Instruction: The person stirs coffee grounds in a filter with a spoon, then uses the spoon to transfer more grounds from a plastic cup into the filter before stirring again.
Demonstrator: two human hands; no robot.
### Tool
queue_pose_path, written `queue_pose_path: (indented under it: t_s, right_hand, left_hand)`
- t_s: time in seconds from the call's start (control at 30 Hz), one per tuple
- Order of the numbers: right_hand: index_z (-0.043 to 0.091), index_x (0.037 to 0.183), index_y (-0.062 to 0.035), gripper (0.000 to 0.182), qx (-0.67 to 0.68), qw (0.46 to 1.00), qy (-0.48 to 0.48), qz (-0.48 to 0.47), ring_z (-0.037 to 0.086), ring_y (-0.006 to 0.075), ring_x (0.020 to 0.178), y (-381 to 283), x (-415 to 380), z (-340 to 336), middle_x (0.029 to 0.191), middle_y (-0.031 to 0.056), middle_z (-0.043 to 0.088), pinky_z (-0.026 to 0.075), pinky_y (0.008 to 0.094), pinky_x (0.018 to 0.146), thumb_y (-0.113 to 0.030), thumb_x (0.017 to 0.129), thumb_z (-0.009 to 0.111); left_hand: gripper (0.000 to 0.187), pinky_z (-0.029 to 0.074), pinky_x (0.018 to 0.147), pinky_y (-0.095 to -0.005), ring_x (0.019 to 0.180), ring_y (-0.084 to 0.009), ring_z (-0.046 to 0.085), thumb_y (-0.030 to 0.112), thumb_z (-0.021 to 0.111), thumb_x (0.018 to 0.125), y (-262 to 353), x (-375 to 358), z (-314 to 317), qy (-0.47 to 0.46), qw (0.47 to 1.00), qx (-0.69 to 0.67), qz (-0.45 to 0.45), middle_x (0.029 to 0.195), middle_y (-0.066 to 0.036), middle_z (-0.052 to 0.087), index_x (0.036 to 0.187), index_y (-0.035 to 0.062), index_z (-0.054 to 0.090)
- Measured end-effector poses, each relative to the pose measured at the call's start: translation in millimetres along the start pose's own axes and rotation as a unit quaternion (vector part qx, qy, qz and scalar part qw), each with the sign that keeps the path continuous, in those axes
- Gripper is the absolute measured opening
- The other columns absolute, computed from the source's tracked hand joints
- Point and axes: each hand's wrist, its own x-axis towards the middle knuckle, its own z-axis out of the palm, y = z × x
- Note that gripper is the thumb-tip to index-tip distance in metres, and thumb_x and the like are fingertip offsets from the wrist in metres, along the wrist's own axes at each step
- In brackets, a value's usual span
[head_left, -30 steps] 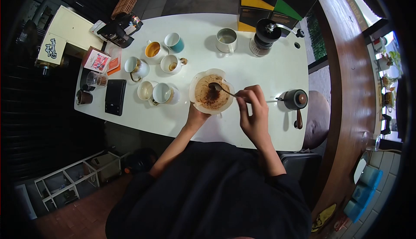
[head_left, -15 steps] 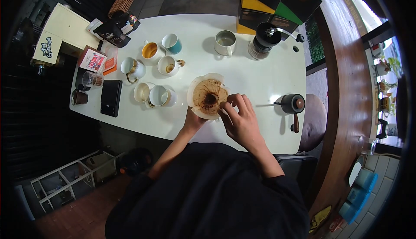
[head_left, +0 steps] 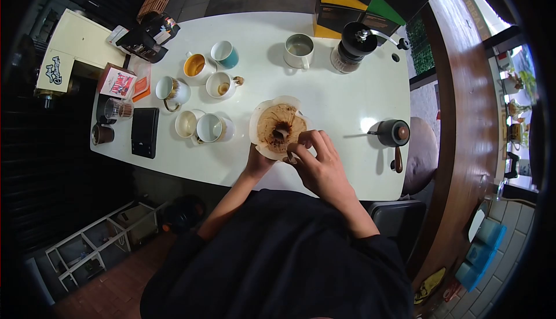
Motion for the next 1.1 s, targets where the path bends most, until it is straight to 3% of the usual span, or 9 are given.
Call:
queue_pose_path:
  t_s: [0.13,0.27,0.33,0.47,0.53,0.63,1.1]
  right_hand:
    - [0.067,0.103,-0.0074,0.031,0.015,0.999,0.038,0.028,0.057,0.0256,0.092,-0.6,2.6,-2.6,0.101,0.0072,0.056,0.051,0.0401,0.08,-0.005,0.075,0.081]
    - [0.069,0.101,-0.0088,0.03,0.0,0.998,0.047,0.032,0.057,0.0259,0.092,3.4,2.4,-6.9,0.098,0.0074,0.056,0.051,0.0397,0.078,-0.004,0.075,0.081]
    - [0.067,0.1,-0.011,0.025,-0.009,0.999,0.044,0.017,0.055,0.0262,0.092,6.7,2.1,-9.3,0.105,0.0067,0.057,0.048,0.0399,0.081,-0.002,0.078,0.073]
    - [0.068,0.099,-0.0125,0.028,-0.024,0.999,0.048,-0.009,0.055,0.026,0.094,10.6,3.8,-10.1,0.106,0.007,0.057,0.048,0.0398,0.081,-0.001,0.074,0.072]
    - [0.071,0.101,-0.0135,0.032,-0.048,0.997,0.06,-0.031,0.055,0.026,0.091,11.3,7.1,-9.9,0.099,0.0071,0.057,0.051,0.0396,0.076,-0.005,0.072,0.081]
    - [0.069,0.099,-0.0122,0.029,-0.057,0.997,0.027,-0.036,0.056,0.0269,0.099,13.0,8.1,-6.9,0.108,0.0079,0.058,0.048,0.0405,0.084,-0.003,0.072,0.073]
    - [0.068,0.104,-0.0088,0.027,-0.023,1.0,-0.004,-0.015,0.055,0.0269,0.097,4.2,7.2,-9.1,0.11,0.0086,0.057,0.048,0.0404,0.084,-0.004,0.078,0.073]
  left_hand:
    - [0.058,0.051,0.102,-0.0379,0.119,-0.0213,0.062,0.017,0.08,0.087,-8.4,-2.4,-3.8,-0.006,0.997,0.073,0.033,0.129,-0.008,0.063,0.137,0.0053,0.052]
    - [0.062,0.05,0.104,-0.0385,0.119,-0.0219,0.062,0.018,0.082,0.085,-19.8,-5.0,-3.6,0.006,1.0,0.029,0.004,0.129,-0.009,0.063,0.138,0.0052,0.052]
    - [0.066,0.05,0.105,-0.0385,0.12,-0.022,0.061,0.017,0.083,0.084,-14.3,-3.2,-3.1,0.003,1.0,0.031,0.007,0.13,-0.009,0.062,0.139,0.0054,0.051]
    - [0.069,0.051,0.104,-0.0383,0.121,-0.0219,0.061,0.018,0.084,0.083,-16.2,-0.9,-0.7,0.014,1.0,0.008,0.011,0.132,-0.009,0.061,0.141,0.0056,0.049]
    - [0.07,0.051,0.103,-0.0381,0.121,-0.0218,0.06,0.018,0.084,0.083,-17.7,-1.1,0.0,0.017,1.0,0.006,0.025,0.133,-0.009,0.06,0.142,0.0055,0.049]
    - [0.069,0.051,0.103,-0.0379,0.12,-0.0217,0.061,0.018,0.084,0.083,-19.0,-3.7,-1.3,0.017,1.0,0.024,0.0,0.131,-0.008,0.06,0.141,0.0053,0.049]
    - [0.056,0.052,0.099,-0.0368,0.115,-0.0209,0.063,0.015,0.078,0.087,-12.3,-0.5,-0.7,0.012,1.0,0.018,0.013,0.126,-0.008,0.064,0.137,0.0043,0.053]
